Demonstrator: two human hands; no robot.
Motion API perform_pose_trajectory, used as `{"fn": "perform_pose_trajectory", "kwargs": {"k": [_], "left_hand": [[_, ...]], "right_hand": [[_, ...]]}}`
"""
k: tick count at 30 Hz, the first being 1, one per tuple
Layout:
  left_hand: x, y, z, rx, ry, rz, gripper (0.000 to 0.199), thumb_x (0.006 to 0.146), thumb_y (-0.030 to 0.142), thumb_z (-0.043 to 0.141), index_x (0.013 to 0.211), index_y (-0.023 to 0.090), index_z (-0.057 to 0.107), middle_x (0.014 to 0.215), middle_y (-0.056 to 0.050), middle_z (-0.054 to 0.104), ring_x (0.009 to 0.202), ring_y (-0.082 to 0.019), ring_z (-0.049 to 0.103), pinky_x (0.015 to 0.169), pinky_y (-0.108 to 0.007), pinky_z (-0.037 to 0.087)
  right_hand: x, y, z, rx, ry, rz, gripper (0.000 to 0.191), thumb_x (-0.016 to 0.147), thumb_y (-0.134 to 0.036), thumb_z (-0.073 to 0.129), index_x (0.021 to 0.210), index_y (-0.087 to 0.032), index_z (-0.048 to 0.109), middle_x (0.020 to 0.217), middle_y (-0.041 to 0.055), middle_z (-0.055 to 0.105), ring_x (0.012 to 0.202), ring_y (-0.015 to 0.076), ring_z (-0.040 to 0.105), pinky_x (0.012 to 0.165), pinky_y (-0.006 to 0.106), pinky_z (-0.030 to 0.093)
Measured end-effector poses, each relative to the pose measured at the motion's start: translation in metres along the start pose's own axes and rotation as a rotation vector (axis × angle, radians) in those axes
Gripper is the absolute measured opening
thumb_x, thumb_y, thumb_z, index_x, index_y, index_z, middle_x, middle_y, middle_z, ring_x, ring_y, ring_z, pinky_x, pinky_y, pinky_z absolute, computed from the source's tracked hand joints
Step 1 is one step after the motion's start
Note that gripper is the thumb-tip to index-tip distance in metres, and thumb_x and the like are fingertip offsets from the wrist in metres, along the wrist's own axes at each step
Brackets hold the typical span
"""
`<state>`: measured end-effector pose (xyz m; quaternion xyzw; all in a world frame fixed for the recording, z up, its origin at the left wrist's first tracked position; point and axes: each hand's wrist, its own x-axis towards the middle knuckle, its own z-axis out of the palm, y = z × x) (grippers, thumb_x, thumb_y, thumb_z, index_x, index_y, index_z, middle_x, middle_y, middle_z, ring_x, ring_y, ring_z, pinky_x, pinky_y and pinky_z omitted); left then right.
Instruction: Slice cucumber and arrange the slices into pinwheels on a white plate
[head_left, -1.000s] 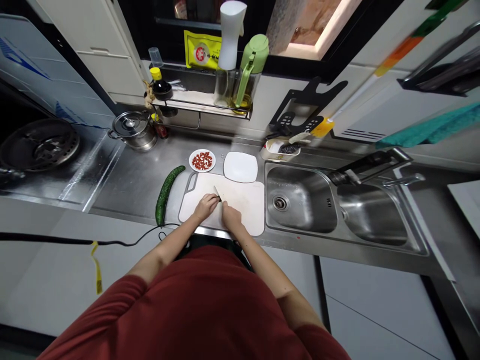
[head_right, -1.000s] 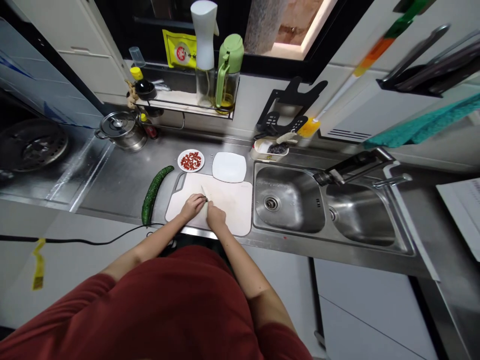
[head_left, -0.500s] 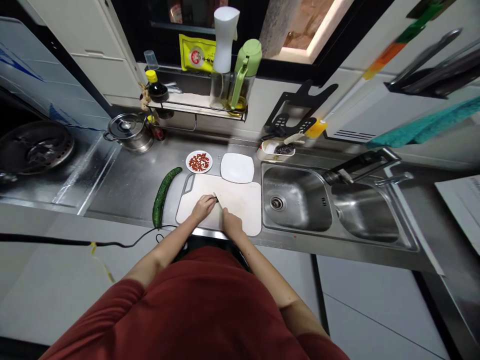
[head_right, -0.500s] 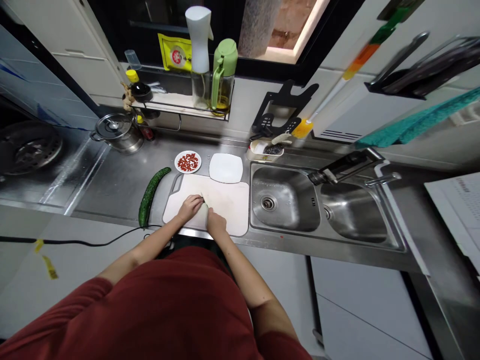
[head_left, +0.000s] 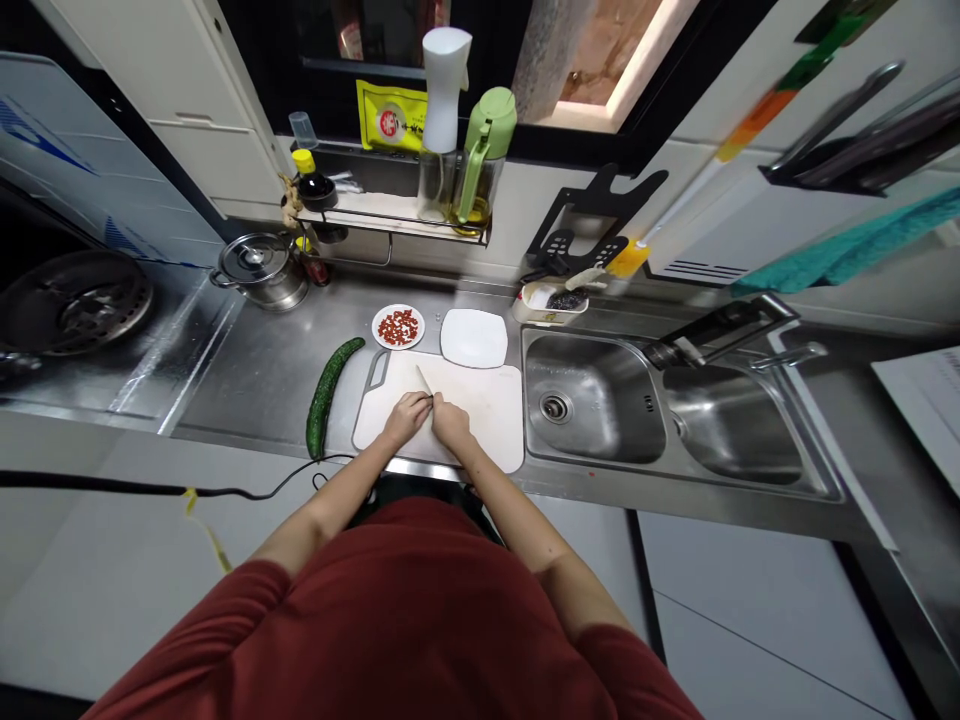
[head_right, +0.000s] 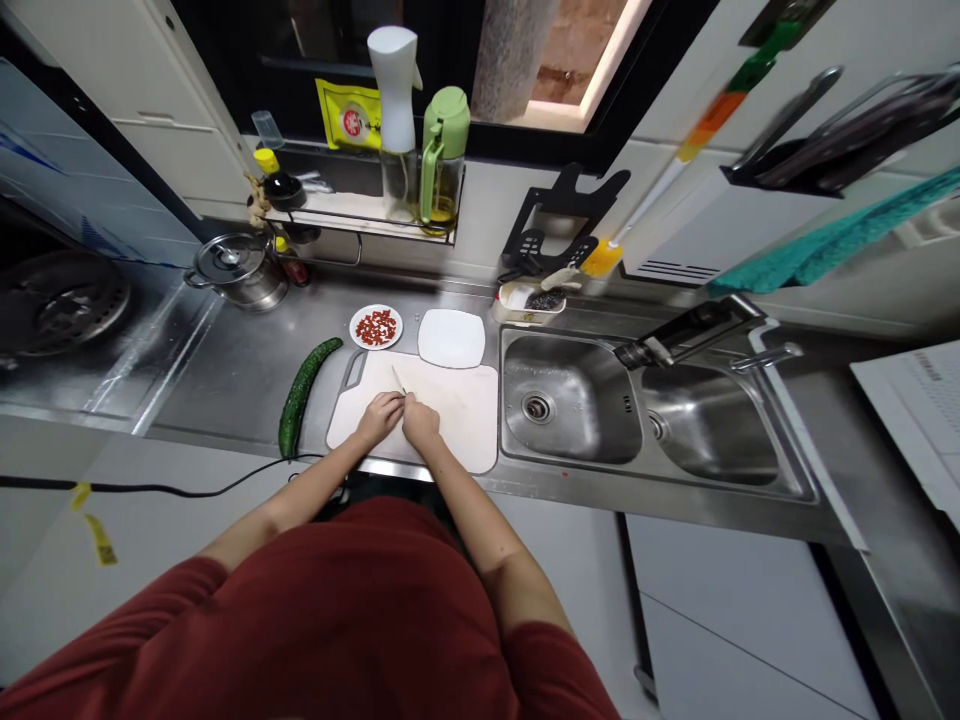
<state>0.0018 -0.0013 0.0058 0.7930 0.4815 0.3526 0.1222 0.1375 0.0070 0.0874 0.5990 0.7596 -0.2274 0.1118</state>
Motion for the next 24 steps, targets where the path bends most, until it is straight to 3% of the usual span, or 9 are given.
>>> {"fn": "perform_pose_trajectory", "kwargs": {"k": [5,16,24], "left_hand": [[0.001,0.001,-0.001,-0.020,0.005,-0.028,0.021,0.090,0.022,0.045,0.102,0.020,0.063,0.102,-0.008,0.062,0.097,-0.018,0.056,0.087,-0.037,0.049],[0.004,0.003,-0.002,-0.038,-0.005,-0.055,0.019,0.090,0.022,0.046,0.099,0.020,0.063,0.097,-0.007,0.063,0.096,-0.017,0.056,0.087,-0.035,0.048],[0.009,0.006,-0.007,-0.060,-0.038,-0.092,0.016,0.090,0.021,0.046,0.097,0.019,0.060,0.092,-0.006,0.062,0.090,-0.017,0.057,0.084,-0.035,0.047]], "right_hand": [[-0.006,0.003,-0.003,-0.001,-0.019,0.004,0.034,0.088,-0.010,0.036,0.122,-0.016,0.036,0.101,0.0123,0.065,0.094,0.0201,0.064,0.075,0.028,0.044],[-0.047,0.022,0.005,-0.019,-0.110,0.029,0.033,0.086,-0.009,0.039,0.117,-0.015,0.038,0.098,0.0141,0.065,0.091,0.0227,0.064,0.073,0.030,0.044],[-0.056,0.029,0.010,-0.010,-0.120,0.038,0.033,0.084,-0.010,0.042,0.116,-0.016,0.038,0.096,0.0136,0.065,0.089,0.0241,0.064,0.070,0.030,0.043]]}}
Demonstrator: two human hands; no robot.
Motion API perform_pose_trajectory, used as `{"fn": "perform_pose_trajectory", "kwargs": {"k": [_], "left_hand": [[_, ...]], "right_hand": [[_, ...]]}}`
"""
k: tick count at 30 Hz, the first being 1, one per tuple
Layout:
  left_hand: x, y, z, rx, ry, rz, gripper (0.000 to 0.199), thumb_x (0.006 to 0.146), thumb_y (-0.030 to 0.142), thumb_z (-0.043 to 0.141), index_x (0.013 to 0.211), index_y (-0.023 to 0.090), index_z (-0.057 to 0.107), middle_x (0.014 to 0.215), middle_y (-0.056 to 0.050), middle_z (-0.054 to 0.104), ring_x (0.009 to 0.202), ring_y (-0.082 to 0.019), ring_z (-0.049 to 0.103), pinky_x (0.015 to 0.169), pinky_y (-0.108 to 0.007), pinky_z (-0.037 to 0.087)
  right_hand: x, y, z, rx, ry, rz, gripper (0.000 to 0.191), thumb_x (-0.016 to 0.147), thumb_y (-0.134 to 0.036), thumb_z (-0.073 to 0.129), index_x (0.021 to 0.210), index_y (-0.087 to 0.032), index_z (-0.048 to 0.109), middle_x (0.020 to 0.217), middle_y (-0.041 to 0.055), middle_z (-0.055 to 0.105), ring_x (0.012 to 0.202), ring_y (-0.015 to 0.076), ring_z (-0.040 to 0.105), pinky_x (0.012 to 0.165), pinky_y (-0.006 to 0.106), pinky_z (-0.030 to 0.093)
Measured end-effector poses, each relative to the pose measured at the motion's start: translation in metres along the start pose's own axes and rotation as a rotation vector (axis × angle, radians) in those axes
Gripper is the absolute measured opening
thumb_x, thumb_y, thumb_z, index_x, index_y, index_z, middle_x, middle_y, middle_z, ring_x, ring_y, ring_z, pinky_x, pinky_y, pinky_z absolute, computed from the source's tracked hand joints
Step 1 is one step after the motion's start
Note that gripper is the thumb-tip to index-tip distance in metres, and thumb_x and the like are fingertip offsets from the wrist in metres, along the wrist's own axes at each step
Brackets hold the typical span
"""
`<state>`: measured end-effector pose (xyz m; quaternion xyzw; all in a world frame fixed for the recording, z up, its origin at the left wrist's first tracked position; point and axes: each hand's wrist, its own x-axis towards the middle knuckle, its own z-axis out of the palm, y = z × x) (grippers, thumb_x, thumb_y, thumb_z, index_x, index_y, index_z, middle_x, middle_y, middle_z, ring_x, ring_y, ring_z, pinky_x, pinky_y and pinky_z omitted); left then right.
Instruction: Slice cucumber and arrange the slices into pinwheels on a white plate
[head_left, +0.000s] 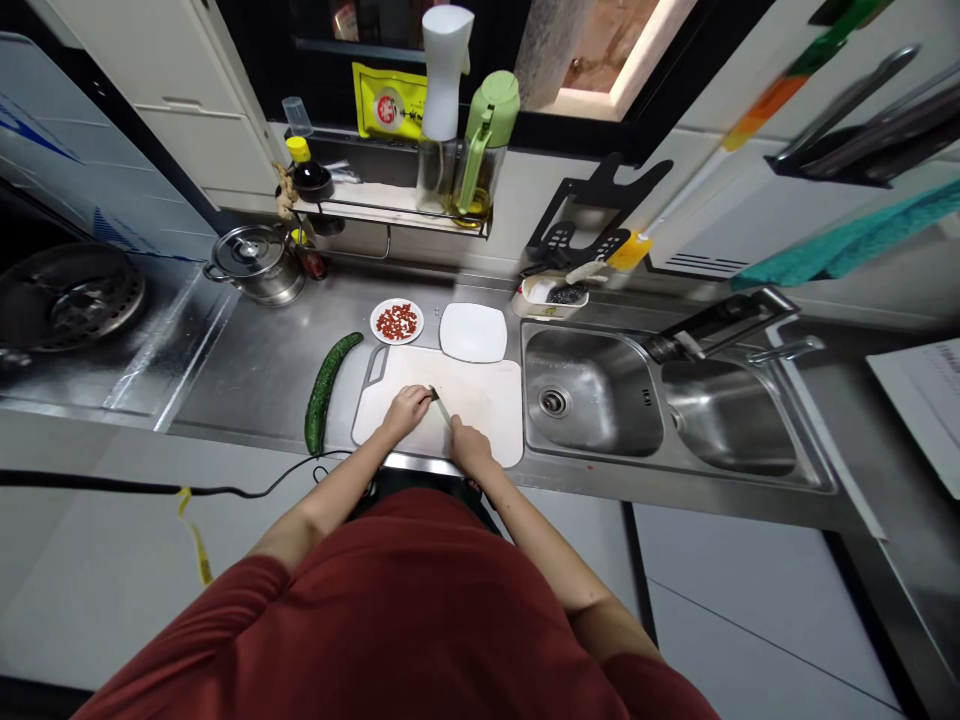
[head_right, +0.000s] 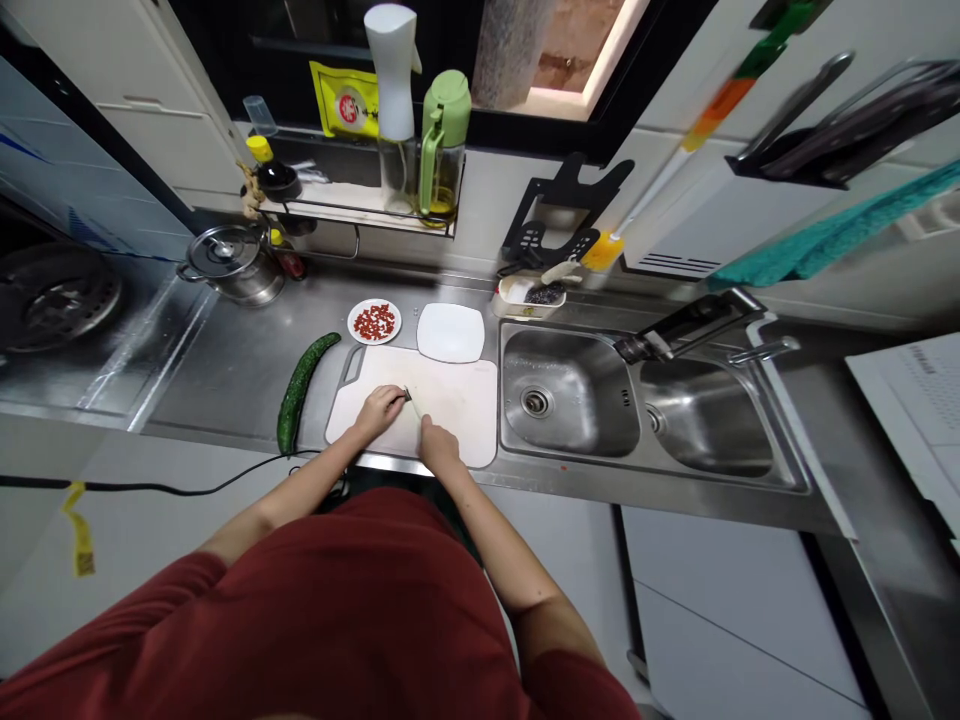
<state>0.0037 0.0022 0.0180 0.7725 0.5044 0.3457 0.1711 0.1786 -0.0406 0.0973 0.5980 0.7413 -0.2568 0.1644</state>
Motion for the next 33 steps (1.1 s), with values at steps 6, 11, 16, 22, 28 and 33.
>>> {"fn": "perform_pose_trajectory", "kwargs": {"k": [6,11,16,22,28,33], "left_hand": [[0.001,0.002,-0.001,-0.015,-0.002,-0.009,0.016,0.090,0.022,0.046,0.098,0.020,0.059,0.093,-0.006,0.063,0.091,-0.018,0.057,0.084,-0.035,0.047],[-0.001,0.002,-0.001,-0.014,0.005,-0.022,0.017,0.089,0.023,0.046,0.100,0.020,0.059,0.092,-0.006,0.062,0.090,-0.018,0.057,0.083,-0.035,0.047],[-0.003,0.004,-0.001,-0.011,0.010,-0.033,0.016,0.089,0.022,0.047,0.099,0.020,0.059,0.094,-0.006,0.062,0.093,-0.018,0.057,0.085,-0.035,0.047],[-0.005,0.007,-0.003,-0.004,0.013,-0.030,0.016,0.089,0.023,0.047,0.100,0.019,0.058,0.096,-0.007,0.062,0.095,-0.019,0.056,0.086,-0.036,0.046],[-0.015,0.011,-0.003,-0.029,0.162,-0.197,0.018,0.090,0.027,0.045,0.103,0.018,0.054,0.093,-0.008,0.060,0.091,-0.020,0.056,0.081,-0.035,0.047],[-0.005,0.025,-0.020,0.006,0.439,-0.405,0.024,0.090,0.031,0.045,0.109,0.017,0.052,0.100,-0.011,0.055,0.096,-0.022,0.053,0.087,-0.037,0.044]], "right_hand": [[0.002,0.000,-0.002,0.006,0.012,0.003,0.032,0.085,-0.010,0.040,0.117,-0.016,0.038,0.095,0.0130,0.065,0.088,0.0236,0.064,0.069,0.030,0.042],[0.004,0.001,-0.007,0.004,0.052,0.019,0.031,0.089,-0.015,0.036,0.120,-0.017,0.040,0.096,0.0122,0.065,0.089,0.0230,0.063,0.072,0.030,0.042],[0.005,0.005,-0.013,0.004,0.129,-0.010,0.035,0.093,-0.018,0.031,0.125,-0.025,0.041,0.104,0.0081,0.061,0.089,0.0209,0.061,0.073,0.029,0.041],[0.002,0.012,-0.019,-0.032,0.219,-0.010,0.043,0.096,-0.022,0.027,0.135,-0.035,0.037,0.113,0.0065,0.050,0.087,0.0174,0.057,0.072,0.028,0.040],[-0.002,0.013,-0.022,-0.119,0.270,0.024,0.049,0.095,-0.020,0.030,0.141,-0.037,0.032,0.123,0.0096,0.042,0.097,0.0205,0.049,0.080,0.030,0.037],[-0.002,0.017,-0.019,-0.147,0.344,0.015,0.050,0.094,-0.018,0.029,0.141,-0.035,0.033,0.129,0.0110,0.040,0.098,0.0224,0.045,0.082,0.033,0.034]]}}
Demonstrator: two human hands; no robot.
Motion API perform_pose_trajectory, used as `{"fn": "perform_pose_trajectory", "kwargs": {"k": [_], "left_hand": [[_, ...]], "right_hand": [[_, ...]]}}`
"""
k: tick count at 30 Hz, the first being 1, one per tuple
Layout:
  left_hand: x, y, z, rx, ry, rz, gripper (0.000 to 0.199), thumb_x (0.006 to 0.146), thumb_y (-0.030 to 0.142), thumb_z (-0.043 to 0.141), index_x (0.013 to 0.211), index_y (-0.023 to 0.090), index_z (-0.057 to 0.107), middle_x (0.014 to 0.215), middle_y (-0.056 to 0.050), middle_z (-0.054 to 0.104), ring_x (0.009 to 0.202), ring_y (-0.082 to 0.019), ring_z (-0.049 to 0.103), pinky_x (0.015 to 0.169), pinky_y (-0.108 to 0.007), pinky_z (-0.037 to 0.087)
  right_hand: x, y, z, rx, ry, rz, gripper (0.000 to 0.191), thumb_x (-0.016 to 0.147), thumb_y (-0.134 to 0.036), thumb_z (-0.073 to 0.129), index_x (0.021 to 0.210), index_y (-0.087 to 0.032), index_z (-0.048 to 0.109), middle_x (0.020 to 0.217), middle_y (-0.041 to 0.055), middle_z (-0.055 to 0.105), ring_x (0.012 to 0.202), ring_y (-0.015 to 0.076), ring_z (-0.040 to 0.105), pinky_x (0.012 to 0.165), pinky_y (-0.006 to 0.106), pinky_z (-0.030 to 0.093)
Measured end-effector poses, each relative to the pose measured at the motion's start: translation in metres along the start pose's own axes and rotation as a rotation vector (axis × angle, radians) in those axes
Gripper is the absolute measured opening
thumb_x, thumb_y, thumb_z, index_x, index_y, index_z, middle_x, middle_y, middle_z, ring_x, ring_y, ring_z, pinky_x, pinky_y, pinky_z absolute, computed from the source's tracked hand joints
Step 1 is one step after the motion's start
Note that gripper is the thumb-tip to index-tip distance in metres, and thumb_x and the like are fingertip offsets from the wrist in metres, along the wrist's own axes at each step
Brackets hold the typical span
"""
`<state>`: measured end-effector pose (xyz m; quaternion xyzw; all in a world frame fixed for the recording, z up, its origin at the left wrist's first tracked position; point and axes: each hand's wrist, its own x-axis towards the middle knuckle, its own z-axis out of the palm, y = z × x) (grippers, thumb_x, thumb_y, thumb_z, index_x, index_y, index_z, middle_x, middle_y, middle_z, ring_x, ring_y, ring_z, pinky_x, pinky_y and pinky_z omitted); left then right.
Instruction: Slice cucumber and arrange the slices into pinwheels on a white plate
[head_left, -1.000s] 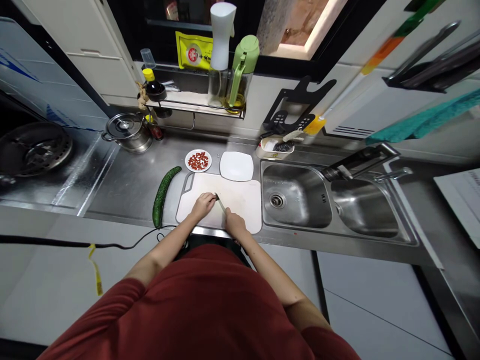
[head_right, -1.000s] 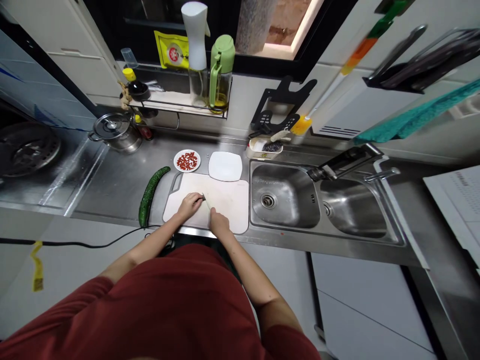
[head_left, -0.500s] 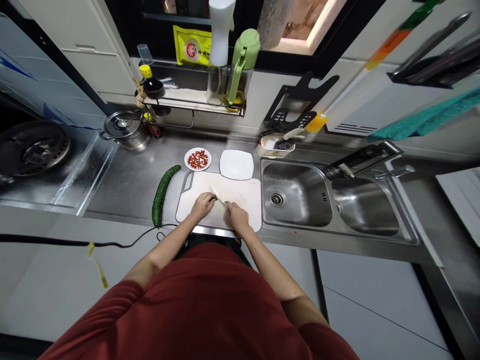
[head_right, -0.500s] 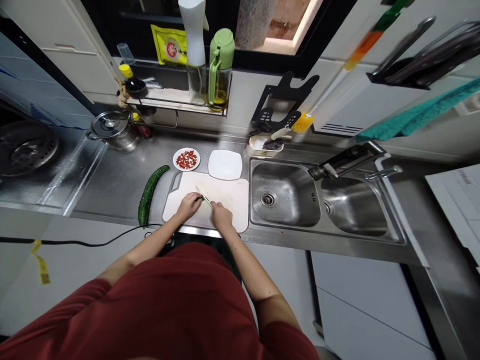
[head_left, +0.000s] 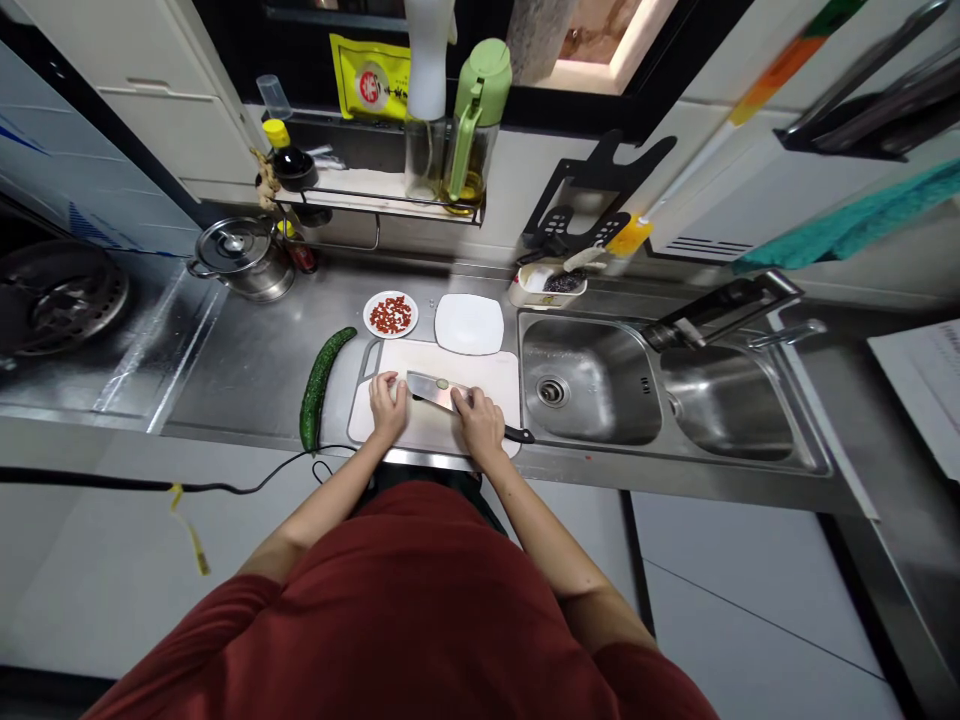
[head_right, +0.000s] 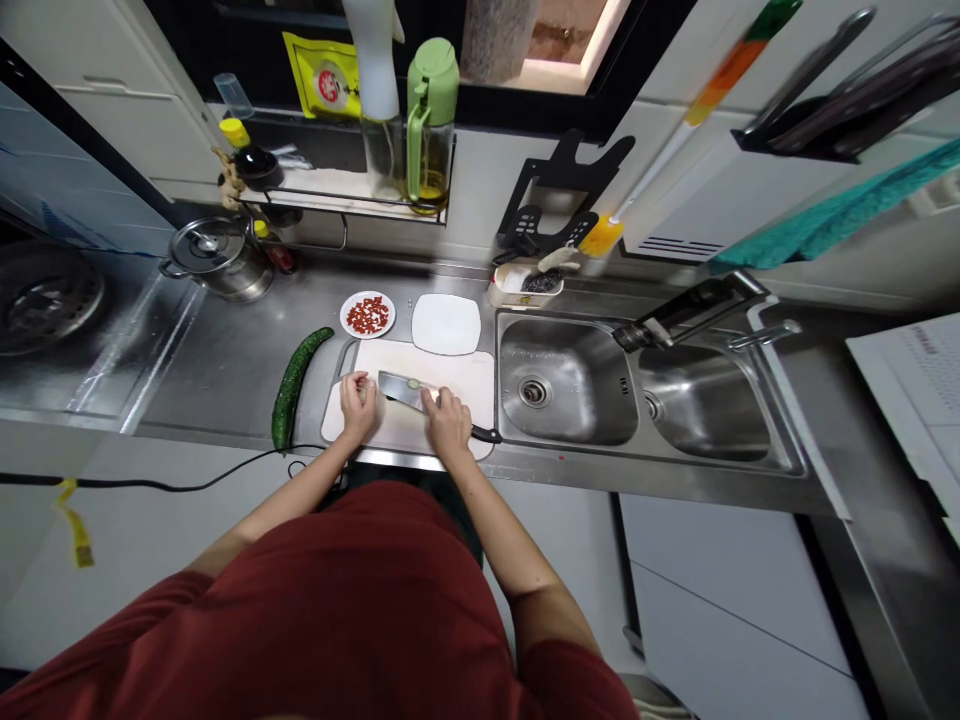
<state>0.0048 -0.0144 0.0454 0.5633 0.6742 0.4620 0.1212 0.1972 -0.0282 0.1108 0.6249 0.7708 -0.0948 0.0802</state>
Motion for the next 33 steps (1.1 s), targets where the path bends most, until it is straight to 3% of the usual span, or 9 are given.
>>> {"fn": "perform_pose_trajectory", "kwargs": {"k": [2,7,11,14,17,22,24,29,33], "left_hand": [[0.011,0.010,-0.005,0.008,-0.048,0.057,0.027,0.090,0.032,0.046,0.111,0.018,0.054,0.104,-0.011,0.055,0.103,-0.024,0.050,0.092,-0.040,0.040],[0.037,0.026,-0.009,0.090,-0.438,0.288,0.029,0.080,0.041,0.061,0.105,0.025,0.065,0.107,-0.007,0.057,0.107,-0.028,0.049,0.101,-0.050,0.031],[0.044,0.030,-0.008,0.080,-0.583,0.321,0.022,0.081,0.039,0.060,0.099,0.027,0.068,0.106,-0.005,0.060,0.106,-0.026,0.050,0.106,-0.057,0.020],[0.046,0.035,-0.006,0.038,-0.640,0.302,0.019,0.081,0.034,0.061,0.095,0.026,0.069,0.103,-0.004,0.062,0.102,-0.023,0.053,0.104,-0.052,0.027],[0.047,0.036,-0.003,-0.029,-0.643,0.252,0.014,0.080,0.030,0.061,0.087,0.022,0.069,0.097,-0.003,0.064,0.096,-0.019,0.056,0.097,-0.040,0.038],[0.051,0.022,0.004,-0.078,-0.499,-0.008,0.019,0.082,0.029,0.056,0.094,0.019,0.067,0.092,-0.004,0.066,0.087,-0.016,0.060,0.083,-0.030,0.047],[0.053,0.017,0.007,-0.072,-0.511,-0.074,0.029,0.080,0.034,0.059,0.103,0.018,0.066,0.097,-0.005,0.067,0.087,-0.017,0.060,0.083,-0.030,0.047],[0.057,0.029,0.009,-0.002,-0.736,0.067,0.028,0.076,0.045,0.062,0.092,0.023,0.071,0.101,-0.003,0.067,0.098,-0.020,0.058,0.094,-0.034,0.042],[0.058,0.041,0.010,-0.010,-0.789,0.128,0.015,0.074,0.034,0.064,0.082,0.024,0.072,0.094,-0.001,0.068,0.093,-0.018,0.059,0.092,-0.032,0.042]], "right_hand": [[0.000,0.002,0.001,-0.003,-0.001,-0.016,0.051,0.094,-0.017,0.030,0.142,-0.034,0.032,0.134,0.0116,0.036,0.100,0.0232,0.043,0.084,0.034,0.033],[0.000,0.004,0.002,0.002,-0.009,-0.098,0.054,0.093,-0.015,0.031,0.143,-0.034,0.028,0.140,0.0107,0.032,0.104,0.0241,0.042,0.087,0.035,0.031],[-0.001,0.007,0.001,-0.023,0.020,-0.139,0.053,0.093,-0.015,0.032,0.143,-0.034,0.030,0.138,0.0102,0.034,0.102,0.0234,0.042,0.086,0.035,0.031],[-0.003,0.010,0.006,-0.030,0.048,-0.165,0.053,0.092,-0.015,0.034,0.142,-0.033,0.032,0.137,0.0110,0.036,0.101,0.0230,0.043,0.085,0.034,0.031],[-0.004,0.017,0.016,-0.041,0.141,-0.183,0.050,0.092,-0.016,0.036,0.138,-0.033,0.038,0.133,0.0109,0.040,0.096,0.0214,0.044,0.081,0.032,0.031],[-0.006,0.030,0.033,-0.068,0.321,-0.168,0.045,0.090,-0.016,0.042,0.132,-0.031,0.047,0.124,0.0100,0.047,0.088,0.0188,0.045,0.073,0.029,0.030],[-0.006,0.032,0.036,-0.079,0.333,-0.162,0.045,0.089,-0.016,0.043,0.131,-0.031,0.048,0.123,0.0097,0.047,0.087,0.0186,0.045,0.072,0.029,0.030],[-0.003,0.030,0.031,-0.104,0.300,-0.206,0.044,0.092,-0.018,0.039,0.133,-0.032,0.046,0.125,0.0101,0.047,0.087,0.0188,0.045,0.073,0.030,0.030],[0.000,0.026,0.028,-0.096,0.263,-0.236,0.045,0.093,-0.017,0.036,0.134,-0.033,0.044,0.125,0.0101,0.047,0.088,0.0190,0.044,0.074,0.030,0.030]]}}
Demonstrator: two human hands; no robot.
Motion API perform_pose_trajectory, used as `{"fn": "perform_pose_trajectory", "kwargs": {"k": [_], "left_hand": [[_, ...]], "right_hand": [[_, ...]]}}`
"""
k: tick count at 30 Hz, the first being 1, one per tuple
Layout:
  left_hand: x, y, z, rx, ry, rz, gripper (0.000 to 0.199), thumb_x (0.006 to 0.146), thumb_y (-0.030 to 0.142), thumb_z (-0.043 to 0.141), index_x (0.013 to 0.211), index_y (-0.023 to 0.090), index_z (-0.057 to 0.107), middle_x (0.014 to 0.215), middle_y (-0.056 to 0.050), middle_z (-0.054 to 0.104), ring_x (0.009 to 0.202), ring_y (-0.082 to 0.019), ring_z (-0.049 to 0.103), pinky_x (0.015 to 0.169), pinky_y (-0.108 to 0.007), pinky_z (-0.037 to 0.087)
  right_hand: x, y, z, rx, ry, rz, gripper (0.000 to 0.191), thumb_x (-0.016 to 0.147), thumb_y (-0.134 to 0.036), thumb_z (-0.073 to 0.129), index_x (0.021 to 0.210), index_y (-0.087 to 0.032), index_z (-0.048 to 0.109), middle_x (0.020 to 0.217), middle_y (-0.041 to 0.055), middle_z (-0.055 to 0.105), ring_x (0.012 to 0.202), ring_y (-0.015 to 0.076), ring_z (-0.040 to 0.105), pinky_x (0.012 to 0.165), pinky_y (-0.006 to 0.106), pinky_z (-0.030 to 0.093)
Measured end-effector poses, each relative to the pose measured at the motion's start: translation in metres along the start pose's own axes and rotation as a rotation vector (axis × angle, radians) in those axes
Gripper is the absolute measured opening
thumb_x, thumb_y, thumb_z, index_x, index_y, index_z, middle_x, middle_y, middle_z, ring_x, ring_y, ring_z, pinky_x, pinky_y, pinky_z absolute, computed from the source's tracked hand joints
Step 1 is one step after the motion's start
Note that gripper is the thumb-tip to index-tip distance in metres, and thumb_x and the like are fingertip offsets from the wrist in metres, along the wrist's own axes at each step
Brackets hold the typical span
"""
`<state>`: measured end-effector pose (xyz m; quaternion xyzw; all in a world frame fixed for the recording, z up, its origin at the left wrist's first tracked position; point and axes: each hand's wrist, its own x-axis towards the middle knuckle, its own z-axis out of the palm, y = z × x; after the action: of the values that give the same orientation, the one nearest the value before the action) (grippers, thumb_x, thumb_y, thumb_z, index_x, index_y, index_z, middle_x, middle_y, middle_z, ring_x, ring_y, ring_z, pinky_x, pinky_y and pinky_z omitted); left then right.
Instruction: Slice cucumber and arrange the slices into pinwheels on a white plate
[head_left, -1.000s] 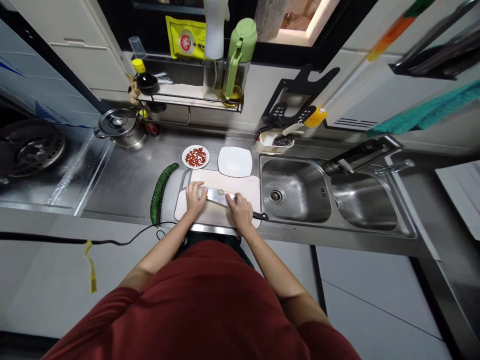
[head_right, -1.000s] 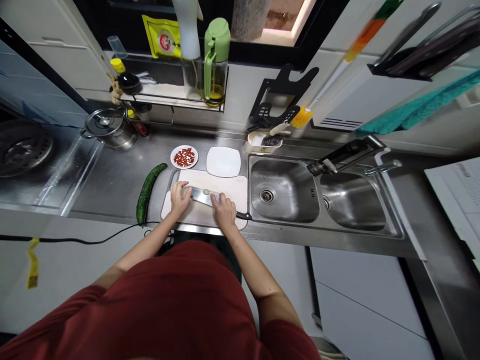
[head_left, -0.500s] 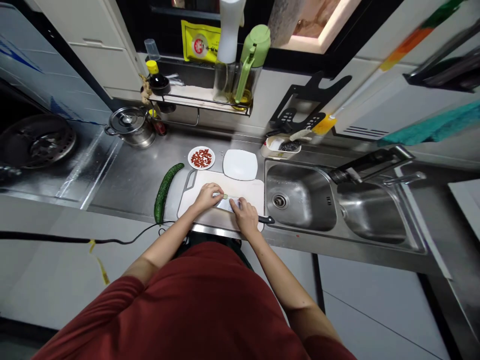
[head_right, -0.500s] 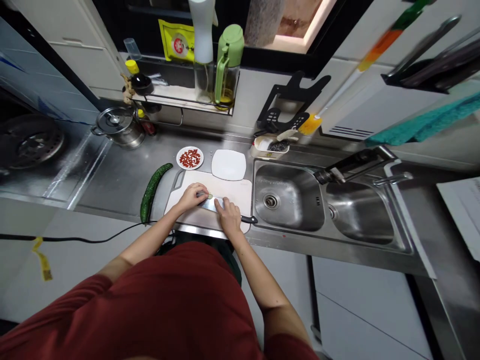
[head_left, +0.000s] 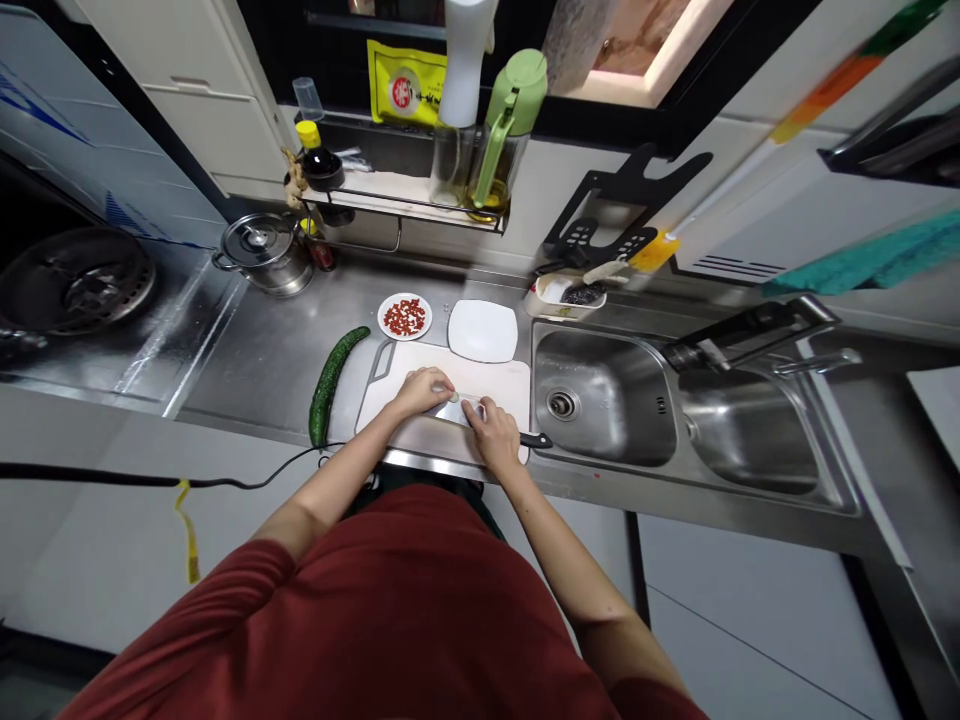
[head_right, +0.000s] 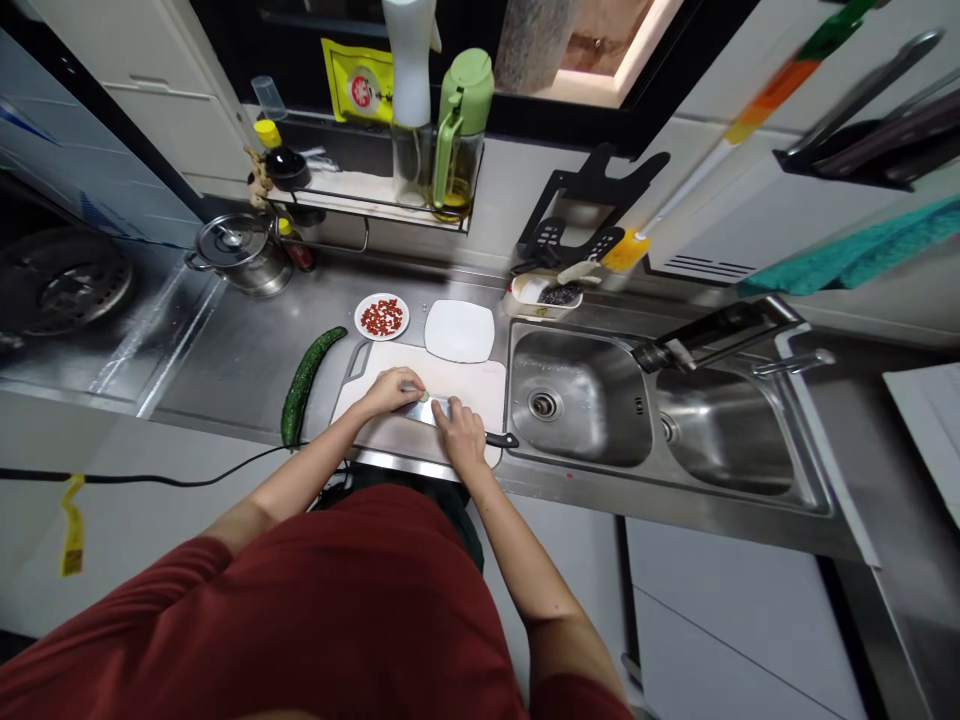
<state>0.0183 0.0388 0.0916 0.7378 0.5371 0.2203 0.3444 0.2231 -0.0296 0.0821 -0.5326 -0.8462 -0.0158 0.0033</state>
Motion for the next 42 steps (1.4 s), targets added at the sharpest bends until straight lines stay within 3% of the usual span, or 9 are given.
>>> {"fn": "perform_pose_trajectory", "kwargs": {"k": [4,8,11,14,19,27,34,38,42], "left_hand": [[0.006,-0.009,0.006,-0.160,0.052,-0.040,0.014,0.074,0.028,0.062,0.080,0.019,0.070,0.085,-0.002,0.068,0.082,-0.015,0.061,0.079,-0.026,0.046],[0.016,-0.039,0.007,-0.322,0.242,-0.310,0.018,0.075,0.028,0.060,0.085,0.015,0.067,0.079,-0.003,0.068,0.070,-0.013,0.060,0.066,-0.023,0.046],[0.022,-0.067,-0.002,-0.187,0.384,-0.508,0.015,0.074,0.025,0.060,0.084,0.016,0.067,0.076,-0.003,0.067,0.070,-0.014,0.059,0.068,-0.024,0.044],[0.027,-0.086,-0.014,-0.040,0.433,-0.589,0.015,0.076,0.026,0.058,0.085,0.018,0.068,0.078,-0.003,0.067,0.071,-0.015,0.059,0.070,-0.025,0.043],[0.037,-0.093,-0.024,0.098,0.427,-0.565,0.016,0.079,0.025,0.054,0.088,0.020,0.066,0.081,-0.004,0.069,0.076,-0.017,0.060,0.073,-0.026,0.041],[0.035,-0.095,-0.026,0.262,0.406,-0.395,0.018,0.083,0.022,0.049,0.088,0.019,0.065,0.093,-0.008,0.066,0.090,-0.021,0.057,0.083,-0.029,0.041],[0.031,-0.105,-0.020,0.239,0.476,-0.313,0.018,0.082,0.022,0.050,0.086,0.019,0.068,0.092,-0.010,0.063,0.093,-0.023,0.053,0.089,-0.035,0.040],[0.021,-0.097,-0.015,0.185,0.557,-0.280,0.020,0.083,0.025,0.050,0.094,0.020,0.066,0.093,-0.008,0.062,0.093,-0.023,0.054,0.088,-0.035,0.041],[-0.001,-0.078,-0.002,0.137,0.562,-0.229,0.021,0.085,0.027,0.050,0.098,0.019,0.065,0.099,-0.008,0.062,0.098,-0.022,0.054,0.091,-0.035,0.041]], "right_hand": [[0.000,0.001,0.002,0.028,-0.015,0.018,0.047,0.092,-0.015,0.037,0.135,-0.033,0.043,0.127,0.0106,0.045,0.089,0.0193,0.045,0.075,0.030,0.031],[-0.004,0.006,0.004,0.023,-0.022,0.046,0.048,0.090,-0.015,0.040,0.134,-0.033,0.044,0.127,0.0102,0.045,0.090,0.0194,0.045,0.075,0.030,0.031],[-0.006,0.009,0.003,0.011,-0.022,0.073,0.047,0.089,-0.015,0.043,0.132,-0.032,0.046,0.124,0.0093,0.046,0.089,0.0186,0.045,0.073,0.028,0.030],[-0.008,0.012,0.002,0.007,-0.009,0.104,0.046,0.088,-0.015,0.044,0.130,-0.032,0.049,0.122,0.0086,0.046,0.086,0.0178,0.045,0.071,0.028,0.030],[-0.008,0.014,0.001,0.013,0.018,0.130,0.044,0.088,-0.016,0.046,0.129,-0.033,0.050,0.119,0.0083,0.047,0.084,0.0173,0.045,0.069,0.027,0.030],[-0.012,0.018,0.007,0.035,0.018,0.147,0.047,0.084,-0.015,0.050,0.128,-0.033,0.051,0.120,0.0082,0.046,0.087,0.0177,0.047,0.070,0.027,0.032],[-0.014,0.020,0.003,0.089,-0.038,0.181,0.048,0.086,-0.018,0.048,0.132,-0.030,0.048,0.119,0.0091,0.046,0.089,0.0182,0.047,0.074,0.028,0.034],[-0.012,0.018,0.001,0.132,-0.054,0.211,0.047,0.087,-0.019,0.045,0.133,-0.026,0.048,0.113,0.0095,0.048,0.089,0.0183,0.047,0.074,0.027,0.036],[-0.008,0.013,0.001,0.193,-0.067,0.257,0.047,0.088,-0.019,0.043,0.134,-0.025,0.047,0.108,0.0079,0.050,0.086,0.0170,0.049,0.072,0.026,0.037]]}}
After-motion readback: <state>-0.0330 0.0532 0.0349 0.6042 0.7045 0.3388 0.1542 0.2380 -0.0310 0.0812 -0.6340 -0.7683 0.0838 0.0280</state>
